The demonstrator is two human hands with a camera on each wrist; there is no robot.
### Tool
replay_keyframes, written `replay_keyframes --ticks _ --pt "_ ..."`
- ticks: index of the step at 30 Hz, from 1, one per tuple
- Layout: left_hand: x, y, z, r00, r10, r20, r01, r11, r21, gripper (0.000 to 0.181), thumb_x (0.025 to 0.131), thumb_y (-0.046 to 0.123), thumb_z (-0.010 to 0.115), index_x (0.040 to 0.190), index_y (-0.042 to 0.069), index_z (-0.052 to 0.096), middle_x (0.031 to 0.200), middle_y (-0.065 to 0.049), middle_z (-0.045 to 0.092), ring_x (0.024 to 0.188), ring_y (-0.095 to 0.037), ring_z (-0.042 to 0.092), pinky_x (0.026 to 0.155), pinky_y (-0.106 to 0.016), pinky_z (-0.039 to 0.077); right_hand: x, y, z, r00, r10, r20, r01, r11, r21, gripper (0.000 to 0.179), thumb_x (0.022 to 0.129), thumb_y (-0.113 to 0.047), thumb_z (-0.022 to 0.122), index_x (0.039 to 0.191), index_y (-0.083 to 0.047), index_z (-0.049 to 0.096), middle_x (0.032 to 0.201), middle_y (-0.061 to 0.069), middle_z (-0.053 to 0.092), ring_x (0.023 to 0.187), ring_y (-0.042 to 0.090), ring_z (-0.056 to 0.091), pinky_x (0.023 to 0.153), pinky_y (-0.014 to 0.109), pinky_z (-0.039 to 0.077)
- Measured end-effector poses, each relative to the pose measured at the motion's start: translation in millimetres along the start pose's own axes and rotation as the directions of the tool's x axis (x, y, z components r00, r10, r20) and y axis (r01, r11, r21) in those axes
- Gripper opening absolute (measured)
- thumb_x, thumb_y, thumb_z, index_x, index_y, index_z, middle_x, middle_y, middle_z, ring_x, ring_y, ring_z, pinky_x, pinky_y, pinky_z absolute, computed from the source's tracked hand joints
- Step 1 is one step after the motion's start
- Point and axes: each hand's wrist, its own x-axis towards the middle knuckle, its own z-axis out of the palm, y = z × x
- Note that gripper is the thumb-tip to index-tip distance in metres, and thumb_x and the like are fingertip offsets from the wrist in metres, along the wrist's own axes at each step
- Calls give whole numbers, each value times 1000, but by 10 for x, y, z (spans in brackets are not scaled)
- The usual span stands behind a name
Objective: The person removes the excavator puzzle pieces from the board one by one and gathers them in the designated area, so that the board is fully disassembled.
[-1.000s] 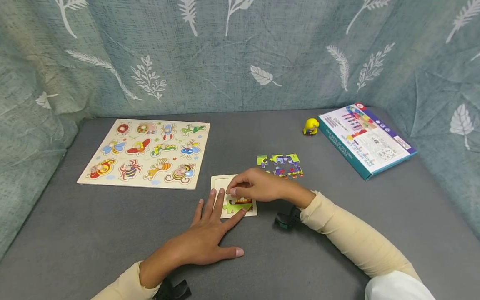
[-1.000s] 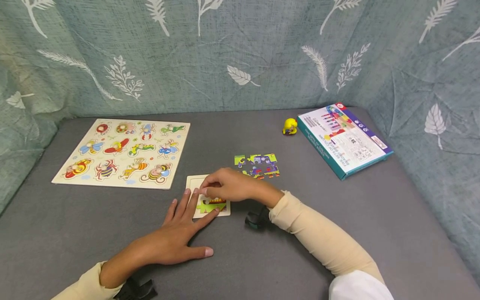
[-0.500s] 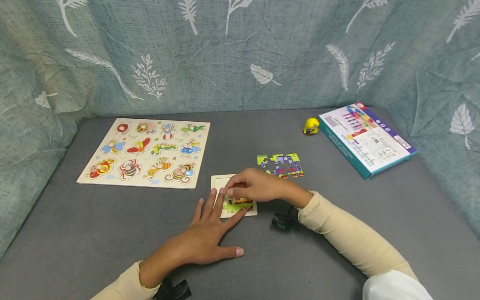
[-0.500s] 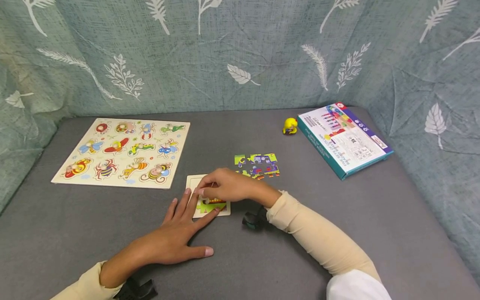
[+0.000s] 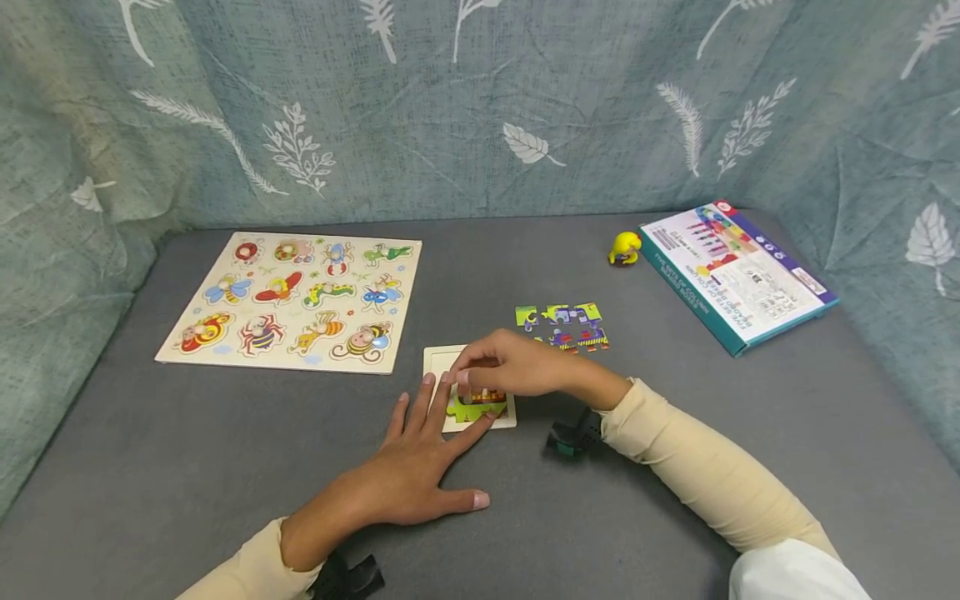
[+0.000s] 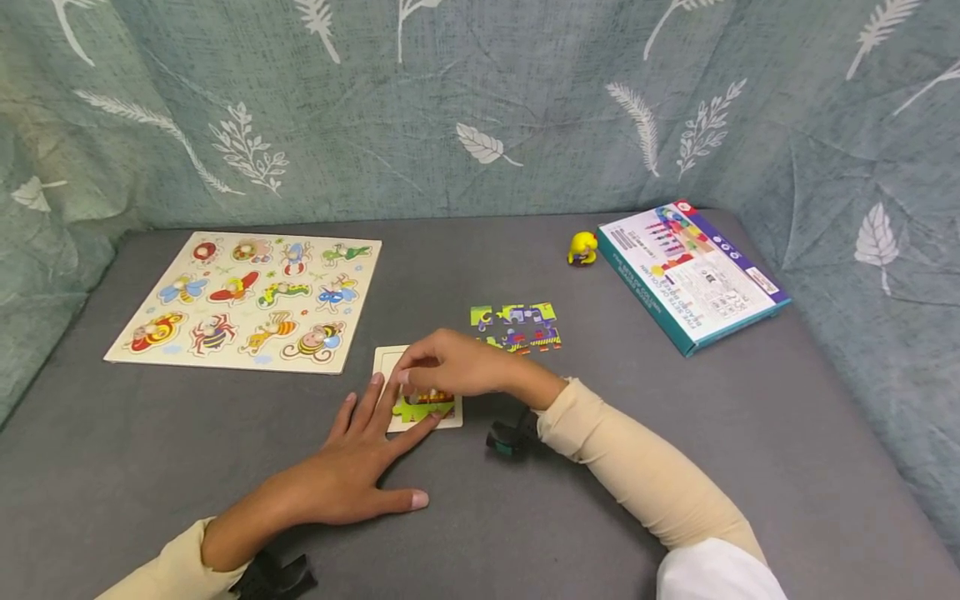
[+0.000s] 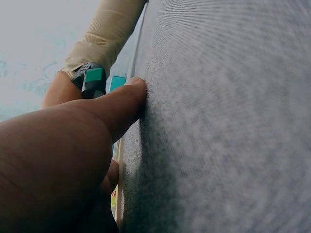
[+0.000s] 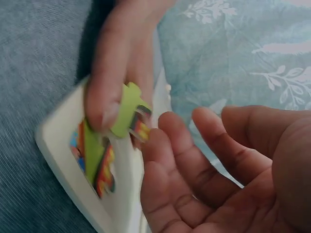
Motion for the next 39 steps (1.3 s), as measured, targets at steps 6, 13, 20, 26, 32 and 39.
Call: replay_keyframes --ticks 6,13,20,26,32,39 --pt "1 -5 -5 1000 -9 8 9 1000 -3 87 84 72 55 155 31 26 158 -14 -23 140 -32 -28 108 -62 -11 10 -3 -9 1000 20 -18 -20 999 29 20 98 -4 57 113 6 67 104 14 69 89 15 64 79 28 51" --pt "-1 -6 -4 1000 -7 8 7 1000 -2 87 84 72 54 155 31 27 158 -15 -22 140 -32 -28 107 -62 -11 12 18 -9 996 83 -12 -82 991 109 21 93 0 62 112 8 65 100 12 70 90 14 65 77 28 52" --pt "1 -9 -10 1000 1 1 -1 1000 5 86 84 72 53 155 32 26 158 -16 -20 141 -33 -27 108 -62 -9 9 -11 -5 990 137 26 -138 986 91 25 92 3 62 116 8 63 102 12 70 91 14 66 75 27 52" --pt "-4 -11 -4 1000 8 -10 -8 1000 0 87 84 72 55 155 32 25 158 -17 -20 141 -32 -28 108 -61 -9 16 28 25 991 103 83 -102 995 -18 22 93 1 61 113 6 67 95 5 70 84 8 64 73 24 52" --pt "-1 -5 -8 1000 0 -11 0 1000 -2 88 84 72 55 155 32 24 158 -17 -20 141 -32 -28 109 -60 -10 16 32 39 994 75 84 -70 995 -67 21 93 4 59 111 5 69 94 4 70 84 7 63 72 24 52" --pt "-10 4 -13 1000 -2 -10 2 1000 4 88 84 72 55 155 32 25 158 -17 -19 141 -32 -27 108 -60 -10 9 31 44 995 65 81 -58 995 -78 21 92 5 59 110 3 71 93 2 70 79 7 63 67 24 52"
